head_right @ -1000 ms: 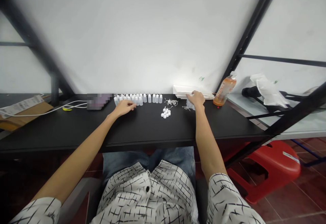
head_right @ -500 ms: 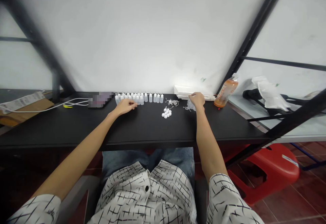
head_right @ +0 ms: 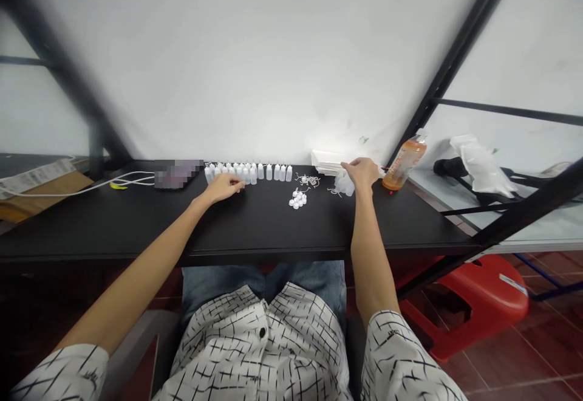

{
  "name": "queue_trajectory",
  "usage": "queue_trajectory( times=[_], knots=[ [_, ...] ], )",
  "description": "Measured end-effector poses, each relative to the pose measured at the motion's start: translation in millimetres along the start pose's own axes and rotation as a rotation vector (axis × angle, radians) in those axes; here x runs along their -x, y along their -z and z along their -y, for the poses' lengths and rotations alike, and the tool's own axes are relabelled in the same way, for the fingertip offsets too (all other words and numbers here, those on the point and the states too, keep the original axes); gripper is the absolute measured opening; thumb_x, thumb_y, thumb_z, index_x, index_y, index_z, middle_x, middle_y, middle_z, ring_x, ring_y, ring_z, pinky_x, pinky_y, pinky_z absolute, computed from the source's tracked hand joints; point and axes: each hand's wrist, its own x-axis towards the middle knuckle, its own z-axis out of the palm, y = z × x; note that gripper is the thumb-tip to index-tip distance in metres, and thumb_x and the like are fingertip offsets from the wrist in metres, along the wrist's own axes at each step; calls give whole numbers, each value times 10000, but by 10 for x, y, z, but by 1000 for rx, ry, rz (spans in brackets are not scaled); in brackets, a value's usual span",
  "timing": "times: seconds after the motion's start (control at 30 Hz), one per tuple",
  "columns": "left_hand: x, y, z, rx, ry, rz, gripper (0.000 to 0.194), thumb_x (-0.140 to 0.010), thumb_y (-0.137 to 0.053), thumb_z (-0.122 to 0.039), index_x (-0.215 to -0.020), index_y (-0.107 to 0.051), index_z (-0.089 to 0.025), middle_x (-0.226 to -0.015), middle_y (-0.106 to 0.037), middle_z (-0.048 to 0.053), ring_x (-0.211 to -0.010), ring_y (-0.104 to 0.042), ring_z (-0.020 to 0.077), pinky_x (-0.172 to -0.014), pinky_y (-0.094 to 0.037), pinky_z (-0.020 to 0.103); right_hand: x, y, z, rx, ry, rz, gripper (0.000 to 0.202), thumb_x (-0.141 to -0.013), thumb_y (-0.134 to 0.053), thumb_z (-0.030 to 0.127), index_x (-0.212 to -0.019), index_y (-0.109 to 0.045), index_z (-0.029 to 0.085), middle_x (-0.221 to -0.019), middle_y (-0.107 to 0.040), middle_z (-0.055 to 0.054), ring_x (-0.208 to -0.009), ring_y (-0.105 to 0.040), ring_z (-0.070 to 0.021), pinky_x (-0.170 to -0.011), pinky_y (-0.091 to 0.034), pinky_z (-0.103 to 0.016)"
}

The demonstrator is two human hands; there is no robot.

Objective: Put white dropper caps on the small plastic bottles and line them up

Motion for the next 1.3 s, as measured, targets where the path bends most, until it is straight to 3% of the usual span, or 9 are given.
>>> queue_trajectory(
  times=[0.13, 0.33, 0.63, 1.03, 1.2, 1.3],
  knots=[
    [11, 3, -17, -3, 12, -2, 343, -827, -519, -438, -670, -686, -183, -669, -702, 43, -684, -608, 205, -651, -404, 295, 38, 138, 40, 108, 31, 101, 311, -706, -776, 493, -794, -779, 194, -797, -741, -111, -886, -687, -311, -795, -511, -402],
    [29, 19, -51, -14, 10, -5, 345, -822, -513, -439, -669, -686, -182, -691, -700, 51, -697, -604, 210, -656, -409, 299, 83, 164, 86, 173, 91, 270, 221, -688, -808, 392, -642, -737, 188, -670, -718, -83, -767, -685, -261, -726, -516, -344],
    [27, 24, -53, -37, 10, 2, 348, -829, -511, -436, -691, -703, -180, -698, -696, 58, -701, -595, 208, -661, -409, 299, 178, 175, 195, 236, 151, 323, 86, -699, -750, 259, -656, -714, 195, -669, -709, -54, -829, -680, -242, -732, -491, -311],
    [44, 22, -89, -7, -41, -34, 353, -817, -511, -433, -601, -649, -189, -591, -647, 39, -623, -553, 186, -609, -374, 292, 179, 67, 181, 222, 175, 321, 43, -681, -662, 223, -707, -683, 195, -654, -692, -63, -845, -666, -262, -769, -492, -349],
    [77, 0, -203, 132, -53, -89, 384, -832, -510, -437, -601, -648, -163, -554, -631, 26, -556, -535, 152, -605, -396, 279, 226, 48, 278, 57, 214, 173, 131, -698, -638, 274, -780, -702, 194, -730, -701, -79, -871, -660, -281, -795, -497, -371],
    [111, -22, -309, 202, -62, -74, 377, -828, -531, -446, -646, -675, -149, -574, -638, 34, -559, -542, 149, -590, -404, 270, 347, -2, 438, -249, 283, 259, 127, -716, -637, 283, -768, -674, 173, -638, -664, -53, -670, -632, -213, -670, -490, -318]
  ],
)
